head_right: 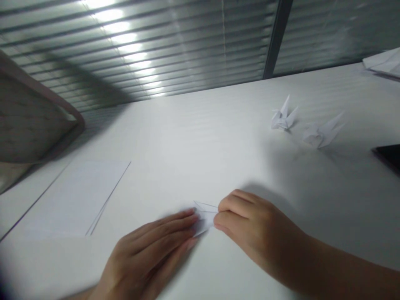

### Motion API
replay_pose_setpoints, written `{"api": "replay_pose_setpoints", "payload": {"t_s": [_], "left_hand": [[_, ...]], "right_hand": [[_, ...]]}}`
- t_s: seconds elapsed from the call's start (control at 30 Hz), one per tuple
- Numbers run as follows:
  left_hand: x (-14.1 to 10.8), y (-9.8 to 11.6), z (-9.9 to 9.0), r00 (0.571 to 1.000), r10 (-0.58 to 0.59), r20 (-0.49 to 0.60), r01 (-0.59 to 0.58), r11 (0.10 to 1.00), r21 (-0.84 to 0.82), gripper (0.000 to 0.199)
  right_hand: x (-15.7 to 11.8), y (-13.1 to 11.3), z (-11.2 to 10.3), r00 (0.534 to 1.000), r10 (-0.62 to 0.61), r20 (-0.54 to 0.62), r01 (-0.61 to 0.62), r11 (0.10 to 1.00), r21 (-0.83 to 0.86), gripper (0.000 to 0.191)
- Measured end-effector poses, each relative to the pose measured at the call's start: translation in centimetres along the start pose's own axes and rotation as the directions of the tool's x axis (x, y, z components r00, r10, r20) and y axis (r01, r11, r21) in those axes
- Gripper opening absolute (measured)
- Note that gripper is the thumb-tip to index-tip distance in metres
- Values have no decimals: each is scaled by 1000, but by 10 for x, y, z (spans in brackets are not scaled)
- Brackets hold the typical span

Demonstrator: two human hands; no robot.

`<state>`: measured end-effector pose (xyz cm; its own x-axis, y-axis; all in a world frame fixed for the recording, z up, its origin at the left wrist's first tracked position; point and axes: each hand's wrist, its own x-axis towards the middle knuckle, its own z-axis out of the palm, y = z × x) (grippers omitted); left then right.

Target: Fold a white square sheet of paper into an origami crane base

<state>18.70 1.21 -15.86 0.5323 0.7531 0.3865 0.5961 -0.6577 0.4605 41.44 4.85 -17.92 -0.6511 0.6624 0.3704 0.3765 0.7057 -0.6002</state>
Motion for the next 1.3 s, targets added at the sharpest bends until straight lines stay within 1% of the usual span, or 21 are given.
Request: {"api": "replay_pose_setpoints", "payload": {"t_s": [0.1,0.17,0.23,0.37,0.43,0.57,0.7,0.83,1.1,1.17,1.23,1.3], "left_hand": [[4,4,1,993,-116,-29,114,991,-70,15],[8,6,0,984,-178,-22,173,976,-130,12],[11,6,1,972,-234,3,231,956,-181,12],[14,5,2,931,-362,47,364,908,-206,11],[14,4,3,918,-392,63,396,896,-203,11],[15,2,5,904,-422,64,426,883,-196,10],[16,2,6,898,-435,71,440,876,-196,10],[17,2,6,892,-445,79,452,872,-189,13],[20,-1,5,911,-404,81,412,902,-129,17],[19,-1,6,921,-385,61,390,917,-91,17],[16,-1,6,938,-347,20,347,938,-18,14],[10,-1,6,975,-221,0,220,971,90,3]], "right_hand": [[0,-1,2,995,95,-14,-93,991,94,13],[1,-2,3,985,171,-12,-167,975,148,12],[2,-3,4,973,229,-12,-224,960,168,12],[6,-7,5,943,331,21,-329,927,177,12],[7,-9,7,928,372,28,-372,914,162,14],[8,-12,11,918,396,-26,-392,915,91,16],[8,-13,15,920,386,-72,-383,922,58,17],[8,-13,16,924,374,-84,-372,927,39,16],[9,-13,15,925,371,-77,-370,929,23,17],[9,-13,15,923,377,-73,-376,926,20,17],[8,-13,16,926,370,-72,-369,929,22,17],[6,-13,17,932,355,-73,-355,935,21,18]]}}
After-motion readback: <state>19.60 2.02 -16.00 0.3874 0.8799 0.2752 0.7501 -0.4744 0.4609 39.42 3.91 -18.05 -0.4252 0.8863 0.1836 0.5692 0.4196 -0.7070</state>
